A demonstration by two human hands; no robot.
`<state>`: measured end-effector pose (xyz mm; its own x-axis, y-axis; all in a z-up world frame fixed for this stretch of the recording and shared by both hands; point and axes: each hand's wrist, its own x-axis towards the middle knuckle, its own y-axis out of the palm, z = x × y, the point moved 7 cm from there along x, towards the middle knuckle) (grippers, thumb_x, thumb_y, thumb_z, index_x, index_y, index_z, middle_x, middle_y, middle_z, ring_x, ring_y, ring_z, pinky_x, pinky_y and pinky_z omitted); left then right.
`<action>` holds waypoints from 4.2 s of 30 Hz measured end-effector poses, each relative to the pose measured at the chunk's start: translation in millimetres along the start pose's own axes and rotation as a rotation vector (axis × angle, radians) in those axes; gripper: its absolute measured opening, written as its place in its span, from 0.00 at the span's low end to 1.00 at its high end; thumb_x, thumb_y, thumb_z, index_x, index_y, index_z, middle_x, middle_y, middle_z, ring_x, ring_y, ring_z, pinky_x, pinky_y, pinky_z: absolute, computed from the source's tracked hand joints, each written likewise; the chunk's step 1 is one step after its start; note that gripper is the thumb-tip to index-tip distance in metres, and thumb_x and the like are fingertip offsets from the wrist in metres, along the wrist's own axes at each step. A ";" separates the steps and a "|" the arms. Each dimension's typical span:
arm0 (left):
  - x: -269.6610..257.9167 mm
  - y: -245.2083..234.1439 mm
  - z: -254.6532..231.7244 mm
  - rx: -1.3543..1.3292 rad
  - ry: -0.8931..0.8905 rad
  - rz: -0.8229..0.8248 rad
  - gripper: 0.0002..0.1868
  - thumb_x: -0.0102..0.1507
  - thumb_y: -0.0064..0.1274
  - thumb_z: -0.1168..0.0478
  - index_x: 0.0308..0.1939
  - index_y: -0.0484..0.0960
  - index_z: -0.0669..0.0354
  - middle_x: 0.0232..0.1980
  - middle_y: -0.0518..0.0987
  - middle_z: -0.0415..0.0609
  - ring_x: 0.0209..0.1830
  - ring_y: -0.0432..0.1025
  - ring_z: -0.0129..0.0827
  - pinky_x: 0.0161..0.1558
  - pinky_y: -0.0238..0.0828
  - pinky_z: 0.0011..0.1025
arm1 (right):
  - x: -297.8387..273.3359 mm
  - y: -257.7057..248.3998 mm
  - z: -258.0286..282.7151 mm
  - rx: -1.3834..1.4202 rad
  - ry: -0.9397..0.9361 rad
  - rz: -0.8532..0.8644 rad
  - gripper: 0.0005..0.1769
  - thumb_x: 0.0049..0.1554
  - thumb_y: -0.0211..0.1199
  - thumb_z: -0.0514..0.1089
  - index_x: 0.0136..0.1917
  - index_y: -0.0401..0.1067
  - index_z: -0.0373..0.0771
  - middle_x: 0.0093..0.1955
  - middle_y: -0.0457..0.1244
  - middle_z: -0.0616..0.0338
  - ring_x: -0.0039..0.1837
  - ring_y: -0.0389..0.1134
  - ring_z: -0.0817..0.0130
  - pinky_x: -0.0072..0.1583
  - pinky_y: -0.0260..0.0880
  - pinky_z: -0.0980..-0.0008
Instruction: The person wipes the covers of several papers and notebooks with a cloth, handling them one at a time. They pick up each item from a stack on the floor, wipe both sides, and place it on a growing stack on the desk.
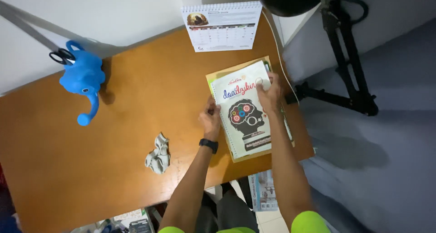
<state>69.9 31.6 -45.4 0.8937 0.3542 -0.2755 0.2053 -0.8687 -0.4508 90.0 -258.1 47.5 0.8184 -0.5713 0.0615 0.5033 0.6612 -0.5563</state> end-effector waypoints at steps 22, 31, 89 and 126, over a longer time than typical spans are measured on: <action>-40.0 -33.9 -97.5 -0.062 0.128 0.063 0.19 0.62 0.63 0.62 0.57 0.85 0.57 0.41 0.83 0.51 0.39 0.79 0.36 0.41 0.78 0.32 | -28.3 6.4 28.1 -0.245 -0.358 -0.341 0.28 0.55 0.61 0.35 0.69 0.70 0.47 0.70 0.61 0.52 0.65 0.63 0.47 0.61 0.61 0.51; -88.3 -67.2 -24.8 -0.254 0.126 0.187 0.18 0.67 0.56 0.61 0.61 0.82 0.58 0.48 0.83 0.57 0.48 0.78 0.41 0.49 0.77 0.37 | -199.1 -55.5 24.4 -0.486 -0.266 -0.076 0.19 0.57 0.66 0.47 0.61 0.75 0.45 0.70 0.59 0.51 0.72 0.59 0.47 0.67 0.58 0.44; -474.1 102.3 373.7 0.665 0.095 0.742 0.39 0.65 0.46 0.56 0.79 0.53 0.59 0.83 0.45 0.59 0.80 0.47 0.62 0.69 0.56 0.68 | -505.1 -109.3 -400.0 -0.574 0.228 0.104 0.40 0.46 0.76 0.53 0.65 0.68 0.31 0.61 0.58 0.39 0.61 0.65 0.38 0.55 0.72 0.41; -475.0 -34.3 315.2 -0.389 -0.292 0.521 0.18 0.67 0.57 0.63 0.60 0.78 0.62 0.41 0.84 0.58 0.31 0.83 0.44 0.37 0.82 0.37 | -567.1 -216.8 -291.8 0.377 0.393 0.060 0.10 0.54 0.74 0.39 0.47 0.75 0.38 0.36 0.66 0.61 0.42 0.64 0.72 0.48 0.68 0.70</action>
<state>-487.4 2.3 -166.8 0.7823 -0.1094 -0.6132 -0.0432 -0.9916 0.1218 -564.1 -219.4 -108.6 0.7196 -0.6185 -0.3157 0.5829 0.7851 -0.2094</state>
